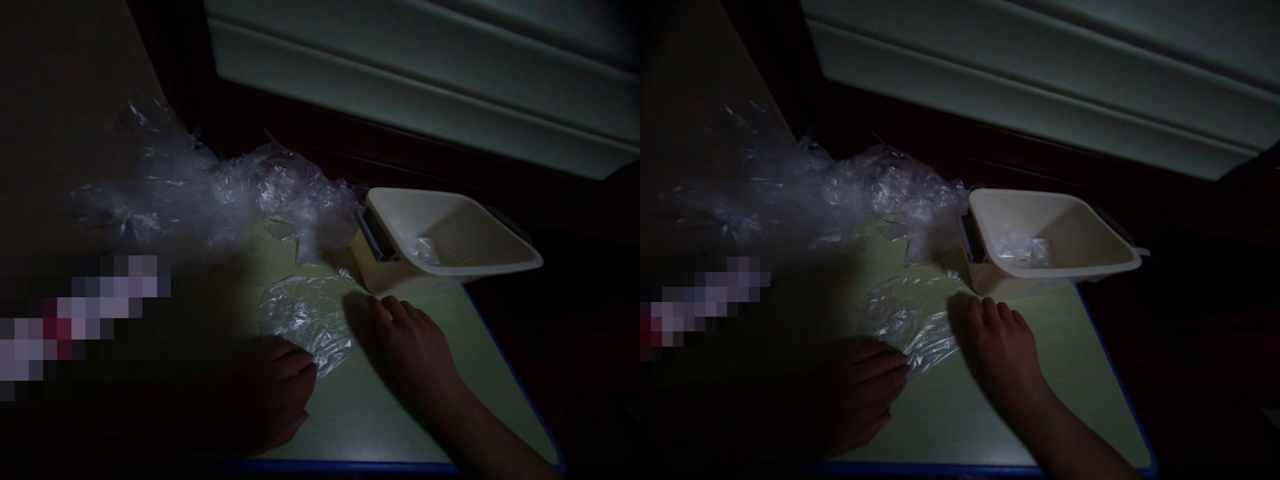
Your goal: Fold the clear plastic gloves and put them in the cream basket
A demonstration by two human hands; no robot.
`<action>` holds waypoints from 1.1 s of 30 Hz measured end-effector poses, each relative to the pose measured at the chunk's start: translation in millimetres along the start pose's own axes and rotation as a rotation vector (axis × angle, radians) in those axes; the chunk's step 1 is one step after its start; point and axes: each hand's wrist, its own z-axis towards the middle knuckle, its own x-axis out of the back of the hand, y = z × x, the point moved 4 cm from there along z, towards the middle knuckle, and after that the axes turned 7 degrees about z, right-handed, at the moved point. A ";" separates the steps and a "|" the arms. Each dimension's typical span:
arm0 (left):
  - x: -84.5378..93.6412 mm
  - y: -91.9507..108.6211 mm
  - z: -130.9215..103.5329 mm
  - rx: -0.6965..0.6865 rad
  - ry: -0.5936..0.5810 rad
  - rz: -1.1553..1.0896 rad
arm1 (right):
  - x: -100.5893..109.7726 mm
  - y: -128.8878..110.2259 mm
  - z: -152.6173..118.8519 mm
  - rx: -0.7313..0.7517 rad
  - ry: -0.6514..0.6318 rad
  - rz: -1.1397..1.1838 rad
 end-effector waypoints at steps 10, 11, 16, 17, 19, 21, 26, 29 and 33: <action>-4.1 0.8 -2.8 -0.048 0.043 0.017 | 9.4 -33.2 0.8 0.178 0.056 0.531; -3.6 1.3 -3.0 -0.060 0.054 0.028 | 7.5 -37.9 1.2 0.194 0.042 0.530; 12.1 2.0 -2.4 -0.013 0.220 0.109 | -2.4 -40.3 2.3 0.221 0.034 0.506; 17.1 0.4 -2.6 0.018 0.266 0.107 | -3.2 -38.1 2.7 0.237 0.042 0.516; 25.6 -6.1 -4.6 0.076 0.334 0.065 | -4.5 -32.6 4.1 0.268 0.044 0.558; 28.3 -16.7 -7.6 0.103 0.332 0.004 | -5.7 -26.7 6.8 0.291 0.021 0.653; 13.7 -52.4 -15.6 0.154 0.246 -0.079 | -8.4 -17.1 14.2 0.339 0.018 0.970; 2.5 -64.6 -15.2 0.154 0.212 -0.094 | -12.4 -14.0 16.9 0.291 0.059 1.078; -5.4 -65.6 -12.9 0.142 0.177 -0.059 | -19.0 -11.1 20.1 0.173 0.099 1.078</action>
